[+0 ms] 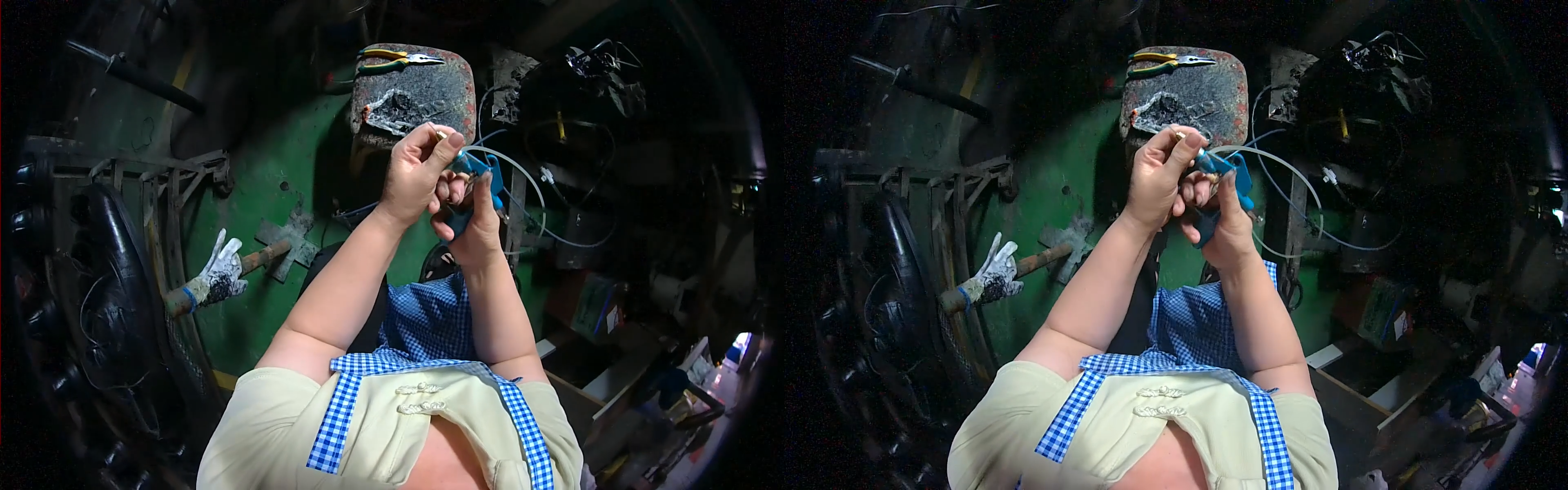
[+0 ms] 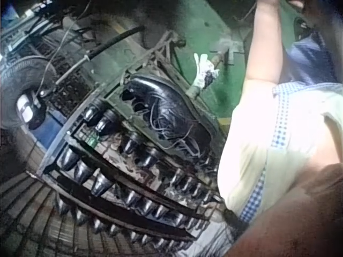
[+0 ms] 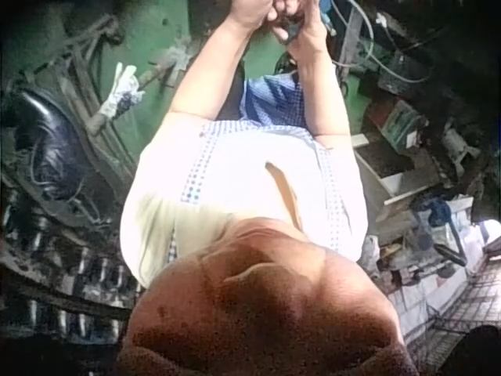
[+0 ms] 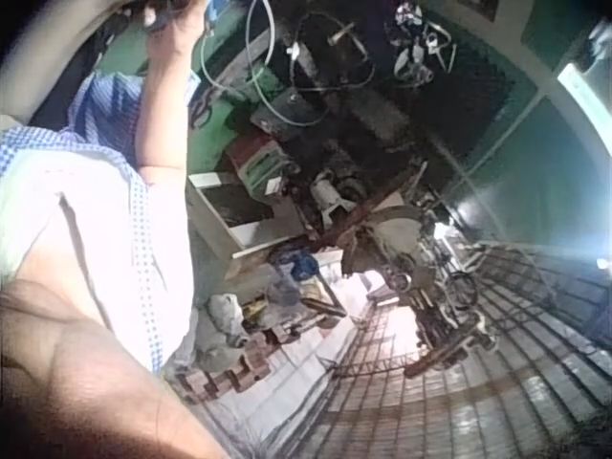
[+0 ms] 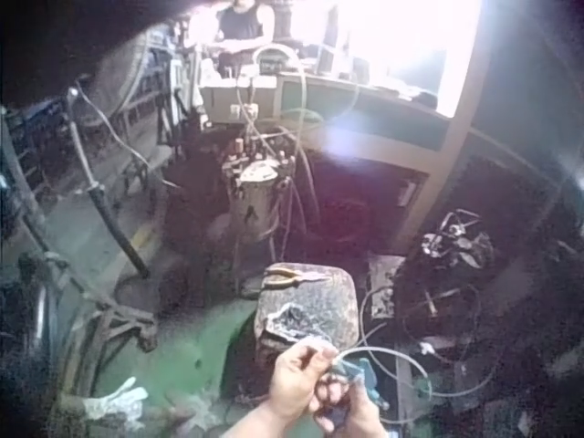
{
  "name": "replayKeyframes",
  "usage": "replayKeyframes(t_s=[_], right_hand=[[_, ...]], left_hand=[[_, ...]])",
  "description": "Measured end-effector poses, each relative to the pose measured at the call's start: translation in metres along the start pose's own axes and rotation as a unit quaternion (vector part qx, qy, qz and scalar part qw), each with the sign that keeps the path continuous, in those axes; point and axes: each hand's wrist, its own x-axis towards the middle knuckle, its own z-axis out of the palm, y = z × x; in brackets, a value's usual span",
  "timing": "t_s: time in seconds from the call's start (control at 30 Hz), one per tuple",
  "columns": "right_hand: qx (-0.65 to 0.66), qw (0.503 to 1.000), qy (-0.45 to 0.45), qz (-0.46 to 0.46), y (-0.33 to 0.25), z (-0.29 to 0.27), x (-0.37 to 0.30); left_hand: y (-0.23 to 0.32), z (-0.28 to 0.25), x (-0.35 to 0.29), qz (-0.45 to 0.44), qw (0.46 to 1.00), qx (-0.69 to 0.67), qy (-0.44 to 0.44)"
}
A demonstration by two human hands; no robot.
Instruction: Assembling and finishing shoes using a spray gun and various hand tools.
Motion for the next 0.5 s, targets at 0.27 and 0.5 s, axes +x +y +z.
replayKeyframes(t_s=[0.27,0.5], right_hand=[[-0.354,0.925,0.085,-0.104,-0.003,-0.017,0.011],[-0.347,0.92,0.063,-0.17,0.0,-0.028,0.018]], left_hand=[[-0.024,-0.023,0.014,-0.092,0.99,-0.074,0.074],[-0.029,-0.021,0.017,-0.082,0.992,-0.074,0.058]])
